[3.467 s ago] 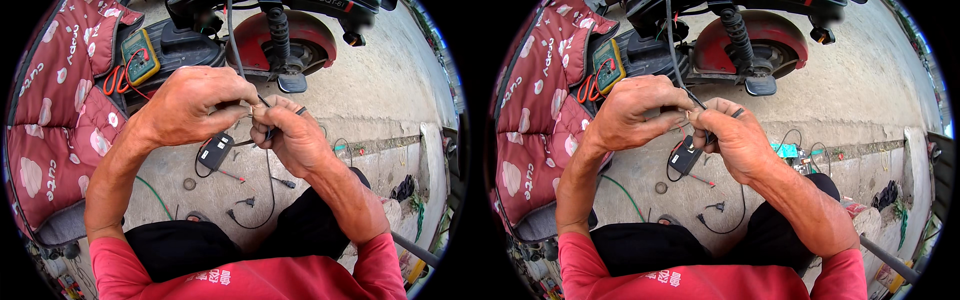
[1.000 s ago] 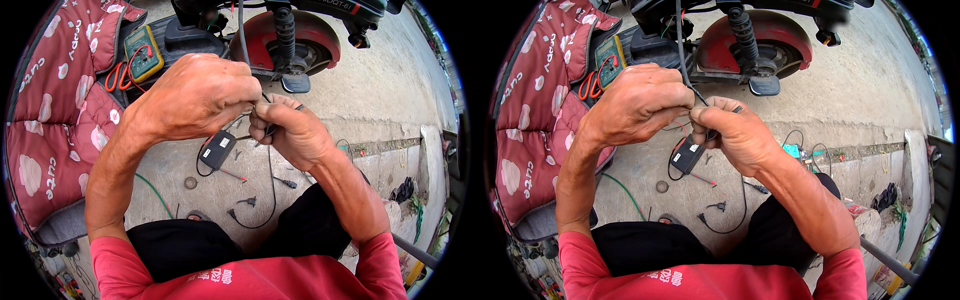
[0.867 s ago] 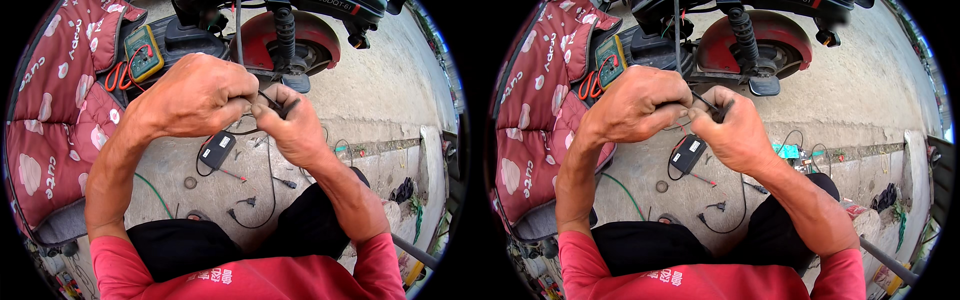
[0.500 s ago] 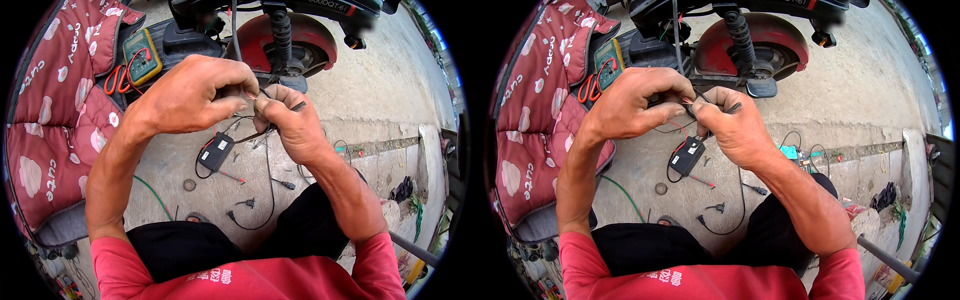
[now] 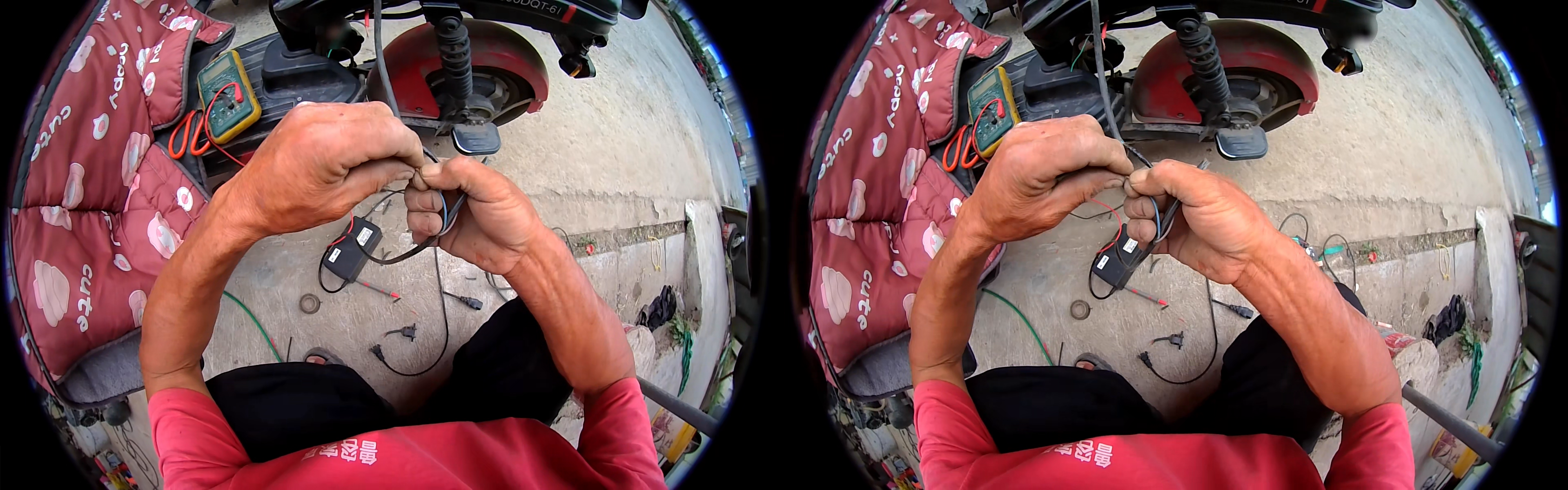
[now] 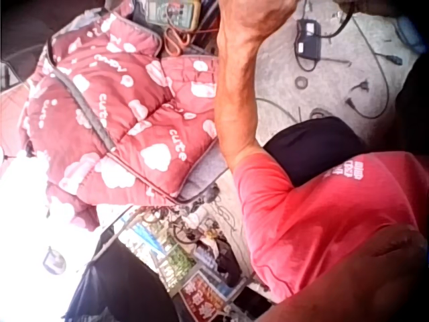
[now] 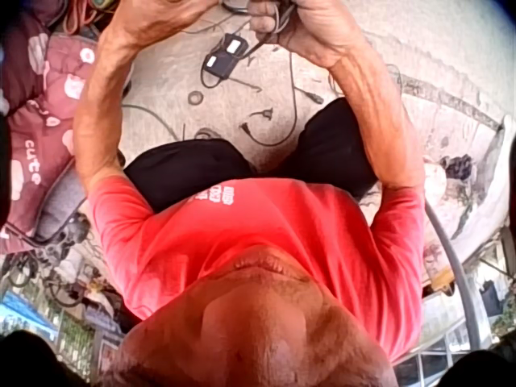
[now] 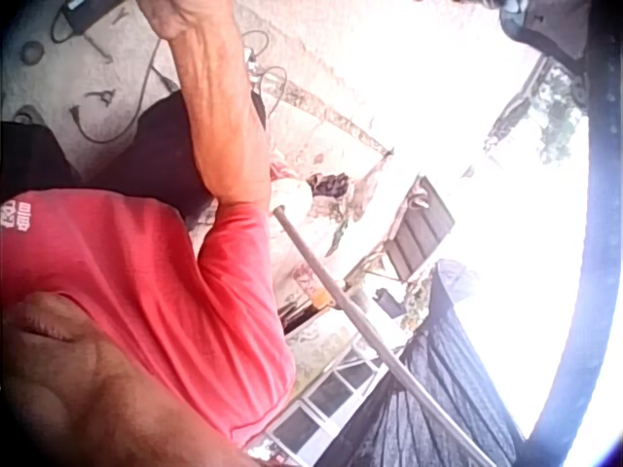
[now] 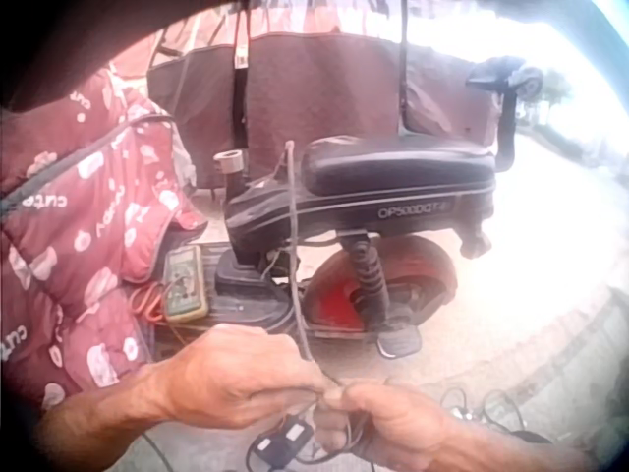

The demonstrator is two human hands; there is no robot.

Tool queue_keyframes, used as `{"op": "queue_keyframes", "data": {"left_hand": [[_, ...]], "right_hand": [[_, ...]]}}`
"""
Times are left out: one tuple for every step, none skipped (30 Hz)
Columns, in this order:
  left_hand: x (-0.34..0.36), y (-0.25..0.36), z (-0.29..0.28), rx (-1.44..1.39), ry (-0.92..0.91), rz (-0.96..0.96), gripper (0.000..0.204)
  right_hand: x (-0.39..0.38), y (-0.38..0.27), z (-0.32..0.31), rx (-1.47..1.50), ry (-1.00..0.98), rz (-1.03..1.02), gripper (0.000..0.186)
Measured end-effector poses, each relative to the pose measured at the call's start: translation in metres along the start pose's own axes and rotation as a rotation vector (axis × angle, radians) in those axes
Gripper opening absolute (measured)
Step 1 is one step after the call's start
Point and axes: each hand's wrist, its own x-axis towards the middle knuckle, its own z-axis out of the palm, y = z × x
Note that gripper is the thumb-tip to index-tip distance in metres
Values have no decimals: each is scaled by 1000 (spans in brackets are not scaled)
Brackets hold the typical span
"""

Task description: The person sits on the ground and repairs a scooter's electrical wiring by stripping the ends of red and black wires, twisting them together, and wrapping the connection with black electrical tape. A multimeter is visible on the scooter seat nearby.

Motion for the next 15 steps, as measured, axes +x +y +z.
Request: {"op": "queue_keyframes", "data": {"left_hand": [[0,0,0,2,-4,-7,19],[1,1,0,2,-8,-13,16],[1,1,0,15,-31,-39,14],[1,3,-1,29,-54,-66,11],[1,4,-2,42,-77,-92,8],[1,5,-3,50,-106,-125,7],[1,7,-5,59,-136,-158,6],[2,8,-7,67,-164,-190,5],[3,9,-8,56,-180,-222,5],[5,10,-9,45,-196,-254,5],[5,10,-10,33,-211,-286,6],[6,12,-9,13,-176,-340,6],[6,15,-8,-6,-141,-394,7],[7,17,-7,-26,-106,-446,8],[6,15,-6,-62,-23,-409,9]], "right_hand": [[1,1,0,-34,14,-36,12],[3,3,-2,-69,29,-72,13],[4,4,-2,-103,44,-107,14],[4,5,0,-302,134,-189,14],[2,5,5,-501,223,-270,14],[1,6,9,-700,312,-351,14],[0,9,12,-834,346,-452,14],[-3,12,16,-969,380,-554,13],[-4,14,18,-1104,412,-657,13],[1,17,12,-1184,419,-825,14],[1,17,14,-1126,429,-789,14],[1,17,16,-1067,440,-753,13],[1,17,17,-1009,449,-716,13],[4,17,15,-823,417,-612,14],[6,16,12,-696,384,-548,14]]}}
